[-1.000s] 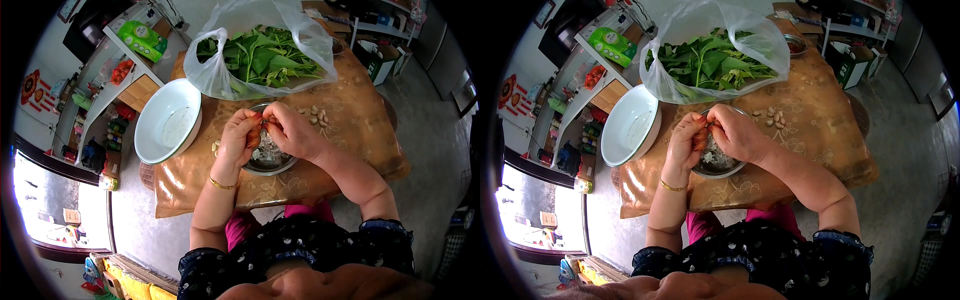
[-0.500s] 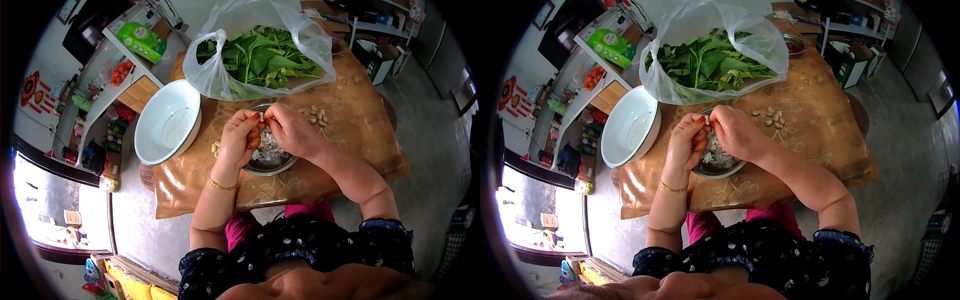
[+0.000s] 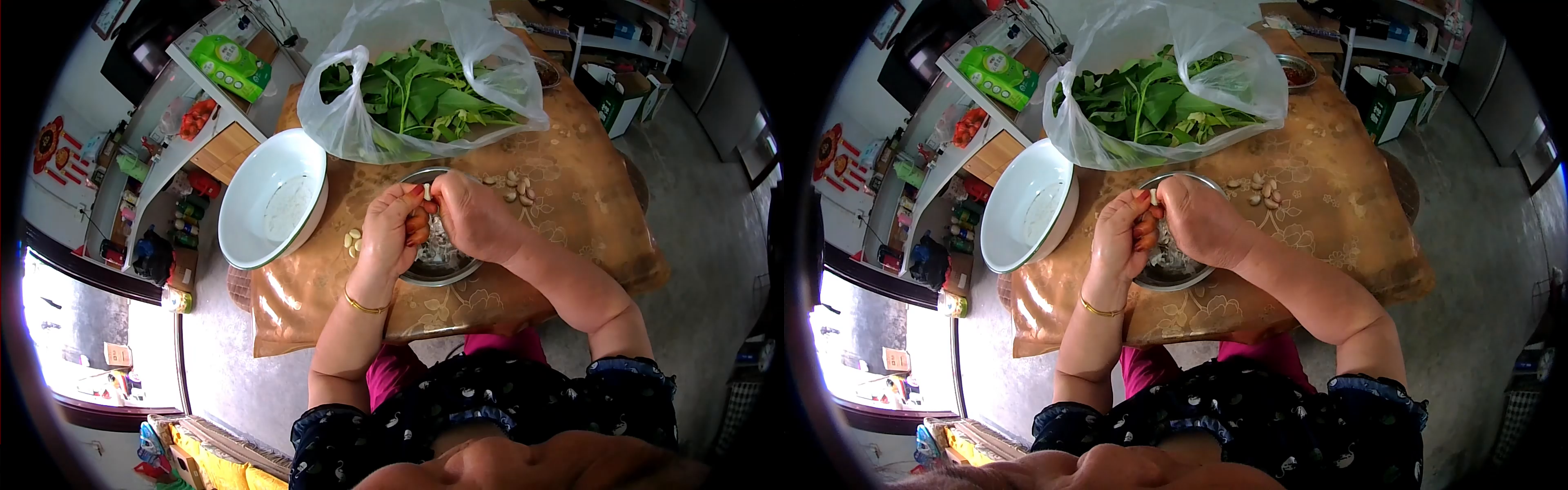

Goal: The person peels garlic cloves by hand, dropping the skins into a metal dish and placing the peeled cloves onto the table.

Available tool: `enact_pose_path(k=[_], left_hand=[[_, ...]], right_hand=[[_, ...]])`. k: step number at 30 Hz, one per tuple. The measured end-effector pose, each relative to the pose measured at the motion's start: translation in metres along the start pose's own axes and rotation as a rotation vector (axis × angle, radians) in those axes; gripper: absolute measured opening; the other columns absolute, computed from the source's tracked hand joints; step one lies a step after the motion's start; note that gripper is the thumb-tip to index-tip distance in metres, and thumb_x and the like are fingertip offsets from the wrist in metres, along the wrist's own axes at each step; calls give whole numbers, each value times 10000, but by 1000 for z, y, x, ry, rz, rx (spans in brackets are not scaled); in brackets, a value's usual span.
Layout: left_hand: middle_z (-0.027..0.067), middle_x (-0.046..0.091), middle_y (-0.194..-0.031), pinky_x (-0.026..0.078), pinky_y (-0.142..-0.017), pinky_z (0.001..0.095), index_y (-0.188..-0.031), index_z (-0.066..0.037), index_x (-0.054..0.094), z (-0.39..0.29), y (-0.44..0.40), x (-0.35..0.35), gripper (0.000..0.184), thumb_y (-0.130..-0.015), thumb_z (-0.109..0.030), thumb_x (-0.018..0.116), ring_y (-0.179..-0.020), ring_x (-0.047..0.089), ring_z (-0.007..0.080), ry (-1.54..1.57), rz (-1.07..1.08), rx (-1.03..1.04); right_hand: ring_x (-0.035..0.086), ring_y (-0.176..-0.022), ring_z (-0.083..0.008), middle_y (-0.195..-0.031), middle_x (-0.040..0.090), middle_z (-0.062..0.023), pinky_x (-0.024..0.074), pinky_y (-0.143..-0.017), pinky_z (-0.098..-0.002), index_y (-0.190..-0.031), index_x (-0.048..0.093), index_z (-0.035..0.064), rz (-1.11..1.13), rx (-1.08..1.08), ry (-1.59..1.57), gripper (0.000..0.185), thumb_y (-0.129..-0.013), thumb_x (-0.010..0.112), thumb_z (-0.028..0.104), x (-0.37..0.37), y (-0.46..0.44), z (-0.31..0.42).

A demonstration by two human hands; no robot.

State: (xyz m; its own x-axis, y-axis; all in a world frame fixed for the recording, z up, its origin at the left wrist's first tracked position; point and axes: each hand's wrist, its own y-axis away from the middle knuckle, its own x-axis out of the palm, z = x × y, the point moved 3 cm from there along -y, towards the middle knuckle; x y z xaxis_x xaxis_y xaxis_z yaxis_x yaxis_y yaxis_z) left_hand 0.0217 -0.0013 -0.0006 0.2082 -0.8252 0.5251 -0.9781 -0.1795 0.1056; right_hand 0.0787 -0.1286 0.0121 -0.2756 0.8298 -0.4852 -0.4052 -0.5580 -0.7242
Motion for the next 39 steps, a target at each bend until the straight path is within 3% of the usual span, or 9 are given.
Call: enact_pose_path(k=[14,25,34,37,39], left_hand=[[63,552,-779,282,-406,166,-965,10,525,-4,-2,1,97,-910,-58,483,-486,349,38,22,61,-12],[71,557,-796,271,-392,156,-956,5,536,-3,-8,-10,95,-902,-62,496,-475,348,32,69,97,-105],[69,569,-822,279,-401,138,-982,14,552,-7,-7,-8,130,-892,-67,503,-524,359,26,98,125,-112],[51,559,-794,279,-402,141,-977,11,553,-6,-7,-8,121,-891,-55,500,-519,353,26,92,121,-93],[34,543,-757,278,-401,146,-972,7,553,-4,-8,-9,112,-891,-48,497,-509,347,27,83,111,-79]], right_hand=[[543,-706,-384,-794,526,-196,450,-597,-418,-908,431,4,19,58,4,150,-796,532,5,-2,1,-2],[538,-709,-404,-778,534,-205,435,-591,-427,-903,438,8,31,130,-84,138,-802,532,7,-11,-4,-1],[548,-639,-326,-749,557,-170,435,-566,-366,-876,472,3,-3,284,-315,81,-849,536,44,-14,-5,-7],[562,-650,-328,-749,572,-170,443,-573,-364,-877,475,4,-3,216,-320,92,-846,546,53,-13,-6,-4],[573,-660,-325,-752,579,-171,449,-581,-365,-875,481,0,92,304,-263,98,-842,553,57,-15,-7,2]])
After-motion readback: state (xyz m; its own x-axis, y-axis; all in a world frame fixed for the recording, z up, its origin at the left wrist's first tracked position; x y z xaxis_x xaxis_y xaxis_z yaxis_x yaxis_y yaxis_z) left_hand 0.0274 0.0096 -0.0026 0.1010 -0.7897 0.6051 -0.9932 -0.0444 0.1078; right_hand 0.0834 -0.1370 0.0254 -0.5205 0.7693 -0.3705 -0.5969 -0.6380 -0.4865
